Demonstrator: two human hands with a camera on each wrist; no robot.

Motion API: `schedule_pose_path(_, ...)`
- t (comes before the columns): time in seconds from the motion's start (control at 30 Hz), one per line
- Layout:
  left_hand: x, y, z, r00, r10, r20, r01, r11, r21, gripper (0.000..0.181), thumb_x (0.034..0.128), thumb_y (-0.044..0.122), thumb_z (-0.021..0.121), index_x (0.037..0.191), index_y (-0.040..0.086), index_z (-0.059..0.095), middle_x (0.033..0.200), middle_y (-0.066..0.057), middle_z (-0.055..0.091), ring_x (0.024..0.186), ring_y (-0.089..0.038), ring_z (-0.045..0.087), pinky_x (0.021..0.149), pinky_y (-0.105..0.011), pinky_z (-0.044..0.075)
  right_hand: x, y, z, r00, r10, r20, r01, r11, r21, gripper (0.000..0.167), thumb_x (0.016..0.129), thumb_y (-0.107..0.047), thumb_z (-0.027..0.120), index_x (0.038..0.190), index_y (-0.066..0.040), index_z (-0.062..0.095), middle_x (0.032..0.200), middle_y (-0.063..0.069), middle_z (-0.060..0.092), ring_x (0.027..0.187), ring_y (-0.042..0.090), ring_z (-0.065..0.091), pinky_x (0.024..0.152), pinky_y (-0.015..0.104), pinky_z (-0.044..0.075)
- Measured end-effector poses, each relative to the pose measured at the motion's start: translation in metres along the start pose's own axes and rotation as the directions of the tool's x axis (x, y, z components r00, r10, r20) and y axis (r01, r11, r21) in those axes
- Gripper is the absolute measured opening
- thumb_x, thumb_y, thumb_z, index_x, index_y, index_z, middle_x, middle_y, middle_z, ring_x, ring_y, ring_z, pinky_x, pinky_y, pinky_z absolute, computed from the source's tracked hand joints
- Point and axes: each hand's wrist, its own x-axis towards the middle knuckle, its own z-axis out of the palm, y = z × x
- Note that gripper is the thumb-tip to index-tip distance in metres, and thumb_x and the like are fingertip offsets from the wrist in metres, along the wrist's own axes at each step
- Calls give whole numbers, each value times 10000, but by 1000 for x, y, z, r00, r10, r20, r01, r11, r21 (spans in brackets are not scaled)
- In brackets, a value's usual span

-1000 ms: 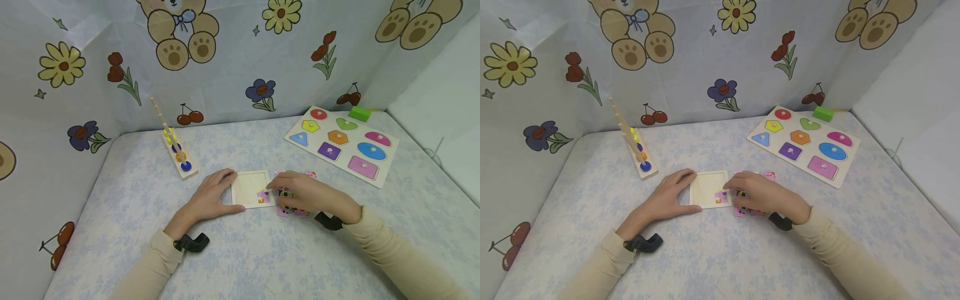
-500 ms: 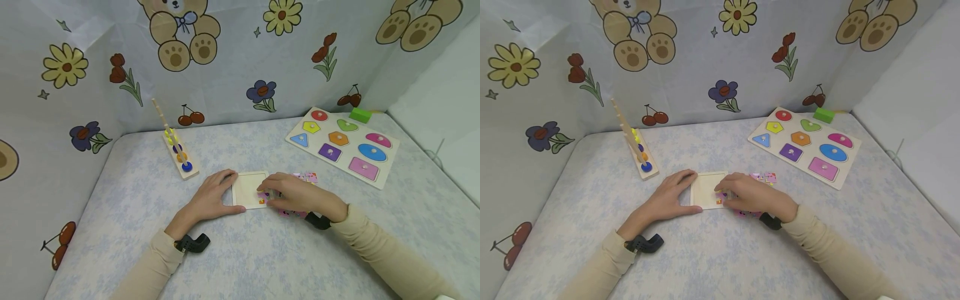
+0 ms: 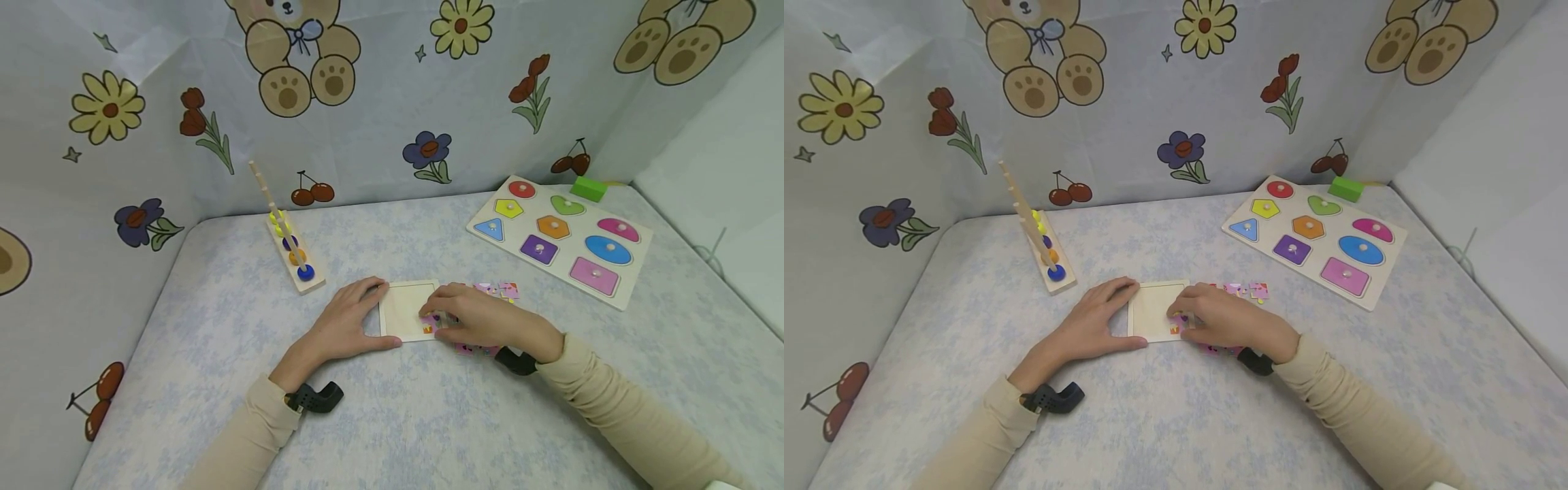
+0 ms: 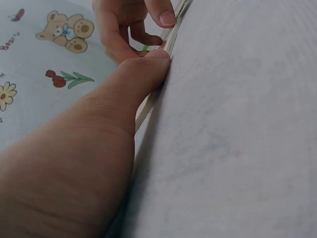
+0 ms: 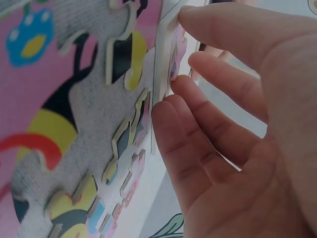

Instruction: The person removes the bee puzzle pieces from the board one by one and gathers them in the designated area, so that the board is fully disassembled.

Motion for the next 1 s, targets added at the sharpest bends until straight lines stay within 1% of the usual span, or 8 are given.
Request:
schedule_pose_path(0.2,0,0,0,1000,-5,0,5,1000,-5,1066,823,739,706,1620,127,349,1633,-44,354,1526,-267,316,1251,-504,258,0,0,0,1000,-28,-9,29,998,51,287,943,-177,769,1225,-148,725,1250,33,611,923,154,582,801,287,538)
schedule_pose_path(0.3,0,-1,0,1000,-3,-1,3,1000,-6,1064,823,737,709,1618,126,351,1632,-45,355,1525,-267,317,1250,-507,260,1,0,0,999,-34,-9,35,997,65,284,942,-163,768,1223,-143,730,1247,43,598,895,135,602,788,264,549)
schedule_pose_path(0.5,0,-2,1,1000,6,-7,-6,1000,-5,1064,823,735,711,1617,123,356,1633,-49,356,1525,-270,317,1248,-520,262,1,0,0,1000,-22,-10,23,997,78,305,933,-153,781,1234,-128,735,1234,43,583,880,111,616,789,257,565)
schedule_pose_path(0.8,1,-1,2,1000,3,-8,-3,1000,-8,1063,822,736,710,1616,123,359,1629,-46,360,1522,-271,322,1248,-517,262,2,-2,-3,1000,-27,10,26,997,68,328,934,-150,780,1256,-105,738,1228,47,569,887,129,596,793,257,559)
schedule_pose_path(1.0,0,-1,2,1000,-5,-2,5,1000,-10,1059,826,741,703,1617,128,358,1635,-47,353,1526,-273,315,1249,-521,259,2,-1,-4,1000,-28,7,27,997,73,313,924,-153,794,1230,-112,743,1205,39,576,877,125,586,774,246,544)
